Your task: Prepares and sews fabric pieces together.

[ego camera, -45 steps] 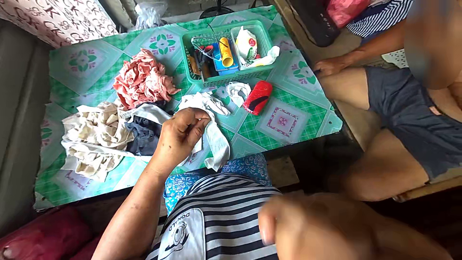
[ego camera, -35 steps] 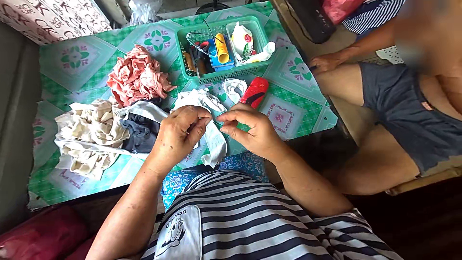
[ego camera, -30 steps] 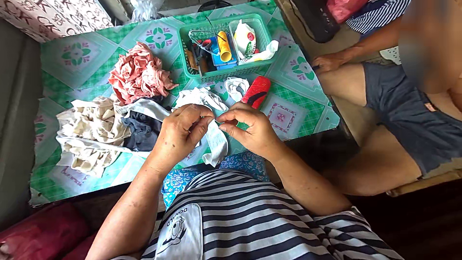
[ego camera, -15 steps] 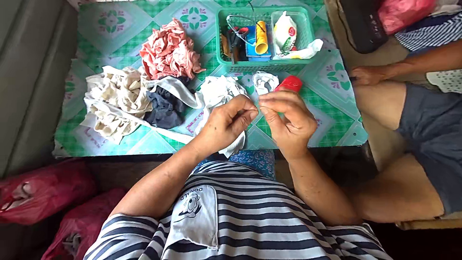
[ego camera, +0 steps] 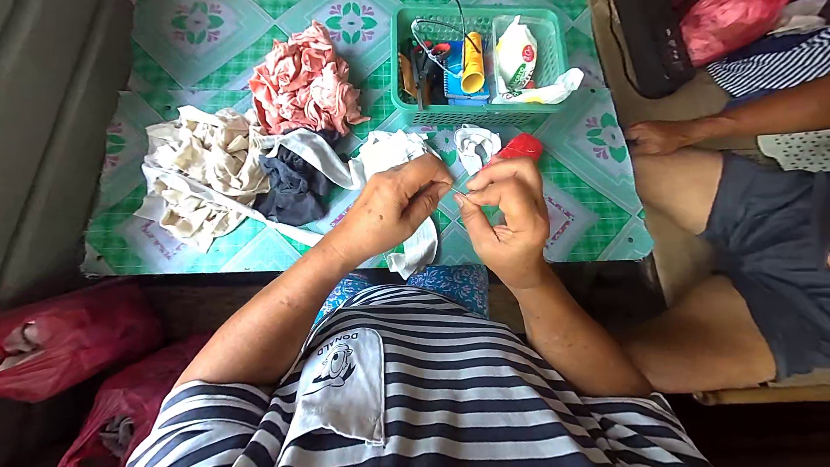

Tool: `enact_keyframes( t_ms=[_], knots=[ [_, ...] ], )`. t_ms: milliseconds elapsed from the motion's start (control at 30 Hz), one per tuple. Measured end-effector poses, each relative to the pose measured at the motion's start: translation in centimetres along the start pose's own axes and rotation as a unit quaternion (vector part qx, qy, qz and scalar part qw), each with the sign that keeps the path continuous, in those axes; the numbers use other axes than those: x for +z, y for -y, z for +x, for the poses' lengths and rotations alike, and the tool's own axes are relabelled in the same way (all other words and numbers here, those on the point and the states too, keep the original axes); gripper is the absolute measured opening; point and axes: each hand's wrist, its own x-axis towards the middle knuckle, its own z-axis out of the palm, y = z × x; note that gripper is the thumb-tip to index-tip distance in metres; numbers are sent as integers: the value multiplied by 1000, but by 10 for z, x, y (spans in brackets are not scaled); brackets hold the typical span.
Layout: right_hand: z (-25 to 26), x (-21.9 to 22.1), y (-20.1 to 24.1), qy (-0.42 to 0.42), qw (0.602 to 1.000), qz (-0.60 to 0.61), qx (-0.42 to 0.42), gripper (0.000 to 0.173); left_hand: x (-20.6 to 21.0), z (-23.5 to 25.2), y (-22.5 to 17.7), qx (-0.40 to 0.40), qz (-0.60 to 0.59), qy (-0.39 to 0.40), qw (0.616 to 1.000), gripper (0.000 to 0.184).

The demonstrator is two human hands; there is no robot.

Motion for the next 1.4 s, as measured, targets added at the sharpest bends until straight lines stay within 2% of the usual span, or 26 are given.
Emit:
enact_keyframes(
  t_ms=[200, 367, 533, 600, 667, 700, 767, 800, 833, 933, 1067, 1133, 1200, 1267, 1333, 1400],
  knots=[
    [12, -8, 3, 14, 987, 151, 52, 13, -14, 13, 1, 50, 66, 19, 996, 17],
    [13, -22, 5, 6, 985, 164, 57, 21, -38, 21, 6, 51, 97, 14, 994, 18],
    [10, -35, 6, -7, 980, 188, 63, 23, -40, 25, 5, 42, 75, -1, 996, 17],
    [6, -31, -2, 6, 969, 222, 105, 32, -33, 27, 0, 35, 15, -13, 999, 16],
    [0, -15, -5, 69, 946, 277, 156, 55, -16, 30, -10, 36, -60, -6, 998, 17],
    [-5, -5, -4, 89, 927, 313, 188, 54, -7, 31, -13, 38, -81, -3, 996, 17],
    [-13, 9, -1, 78, 887, 369, 266, 24, 2, 34, -13, 38, -88, -9, 995, 16],
    [-16, 10, -1, 72, 872, 380, 301, 15, 0, 33, -10, 33, -88, -19, 995, 16],
    [-19, 6, -3, 75, 865, 379, 321, 14, -5, 30, -7, 23, -95, -30, 995, 17],
    [-27, -17, -13, 72, 887, 323, 323, 17, -25, 13, 5, -17, -127, -59, 990, 17],
    [-44, -43, -28, 62, 972, 71, 216, 17, -36, -16, 19, -52, -162, -92, 981, 12],
    [-51, -55, -37, 39, 981, -16, 192, 19, -36, -32, 24, -75, -185, -106, 974, 11],
    [-57, -63, -42, -7, 977, -27, 211, 18, -30, -48, 26, -103, -217, -108, 965, 11],
    [-56, -68, -41, -66, 961, 71, 258, 15, -18, -61, 23, -134, -249, -84, 956, 12],
    [-47, -71, -33, -121, 912, 234, 314, 15, -2, -74, 18, -167, -275, -30, 946, 15],
    [-38, -72, -24, -161, 856, 347, 347, 15, 12, -86, 17, -195, -298, 50, 933, 15]
  ],
)
